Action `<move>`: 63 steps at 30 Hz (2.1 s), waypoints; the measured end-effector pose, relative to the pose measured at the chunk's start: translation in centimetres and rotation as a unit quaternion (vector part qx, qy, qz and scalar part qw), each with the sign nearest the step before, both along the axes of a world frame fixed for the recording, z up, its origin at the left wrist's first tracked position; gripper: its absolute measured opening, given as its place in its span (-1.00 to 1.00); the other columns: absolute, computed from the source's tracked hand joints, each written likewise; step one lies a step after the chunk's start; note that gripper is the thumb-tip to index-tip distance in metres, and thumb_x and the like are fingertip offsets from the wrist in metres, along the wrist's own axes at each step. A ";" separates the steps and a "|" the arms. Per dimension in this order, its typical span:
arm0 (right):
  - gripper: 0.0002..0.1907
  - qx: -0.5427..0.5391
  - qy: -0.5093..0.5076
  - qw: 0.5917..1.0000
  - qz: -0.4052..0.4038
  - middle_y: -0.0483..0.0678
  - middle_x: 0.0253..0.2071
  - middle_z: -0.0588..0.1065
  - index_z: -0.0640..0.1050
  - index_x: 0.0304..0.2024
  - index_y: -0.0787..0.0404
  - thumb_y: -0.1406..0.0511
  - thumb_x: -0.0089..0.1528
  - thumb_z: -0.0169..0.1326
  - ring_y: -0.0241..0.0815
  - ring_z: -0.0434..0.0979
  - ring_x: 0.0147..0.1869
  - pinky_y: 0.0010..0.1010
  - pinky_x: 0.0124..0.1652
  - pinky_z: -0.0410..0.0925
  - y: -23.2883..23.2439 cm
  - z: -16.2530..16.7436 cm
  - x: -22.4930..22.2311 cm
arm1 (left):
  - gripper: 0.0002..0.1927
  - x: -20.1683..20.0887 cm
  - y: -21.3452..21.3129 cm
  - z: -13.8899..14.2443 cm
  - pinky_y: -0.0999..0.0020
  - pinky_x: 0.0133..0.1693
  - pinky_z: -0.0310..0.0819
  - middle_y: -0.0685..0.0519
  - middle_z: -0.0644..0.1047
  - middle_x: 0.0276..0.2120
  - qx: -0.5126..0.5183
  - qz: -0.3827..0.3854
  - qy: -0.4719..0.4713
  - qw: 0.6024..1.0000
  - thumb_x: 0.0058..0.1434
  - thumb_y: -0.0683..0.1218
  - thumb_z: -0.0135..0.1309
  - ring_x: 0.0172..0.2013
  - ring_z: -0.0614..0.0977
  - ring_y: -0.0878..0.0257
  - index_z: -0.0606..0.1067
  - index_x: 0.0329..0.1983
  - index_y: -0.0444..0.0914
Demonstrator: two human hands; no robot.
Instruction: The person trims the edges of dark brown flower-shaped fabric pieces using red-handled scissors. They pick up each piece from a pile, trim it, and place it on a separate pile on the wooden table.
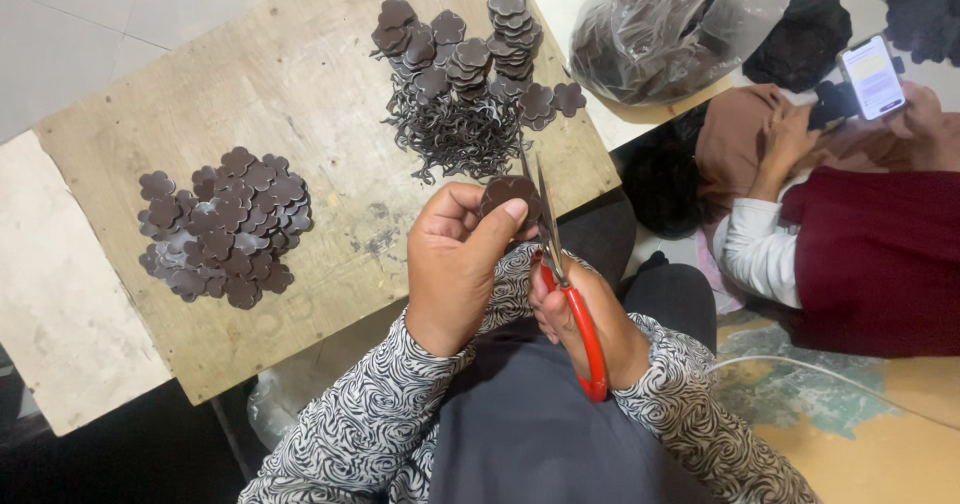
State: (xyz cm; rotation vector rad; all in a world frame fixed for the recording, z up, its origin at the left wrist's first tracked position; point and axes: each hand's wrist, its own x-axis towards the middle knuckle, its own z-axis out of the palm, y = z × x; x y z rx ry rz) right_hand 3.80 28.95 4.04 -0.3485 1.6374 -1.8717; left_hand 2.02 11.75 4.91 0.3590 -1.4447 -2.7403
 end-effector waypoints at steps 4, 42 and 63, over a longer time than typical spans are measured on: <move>-0.34 -0.006 -0.015 1.000 -0.007 -0.20 -0.39 0.23 0.27 -0.25 0.15 -0.28 0.27 -0.05 -0.42 0.21 -0.42 -0.58 -0.44 0.23 0.0 -0.1 0.1 | -0.91 -0.1 -0.1 0.1 0.38 -0.12 0.62 0.00 0.60 -0.24 -0.002 -0.004 0.007 1.000 0.34 -0.26 0.14 -0.25 0.65 0.31 0.46 -0.19 -0.35; -0.46 0.003 0.003 0.999 0.038 -0.20 -0.37 0.26 0.31 -0.17 0.17 -0.17 0.37 -0.10 -0.42 0.23 -0.37 -0.57 -0.36 0.27 0.1 -1.4 -0.4 | -0.88 -0.4 -1.7 -1.1 0.51 -0.20 0.55 0.05 0.61 -0.27 -0.062 -0.032 0.011 0.998 0.30 -0.28 0.20 -0.29 0.62 0.40 0.51 -0.13 -0.37; -0.41 0.012 -0.020 0.999 0.047 -0.21 -0.42 0.21 0.26 -0.26 0.15 -0.22 0.34 -0.11 -0.43 0.17 -0.42 -0.58 -0.43 0.20 0.9 -0.5 -0.7 | -0.84 -0.3 -1.5 -0.9 0.48 -0.18 0.58 0.04 0.59 -0.25 0.010 -0.037 -0.001 0.999 0.29 -0.32 0.17 -0.29 0.62 0.38 0.46 -0.10 -0.36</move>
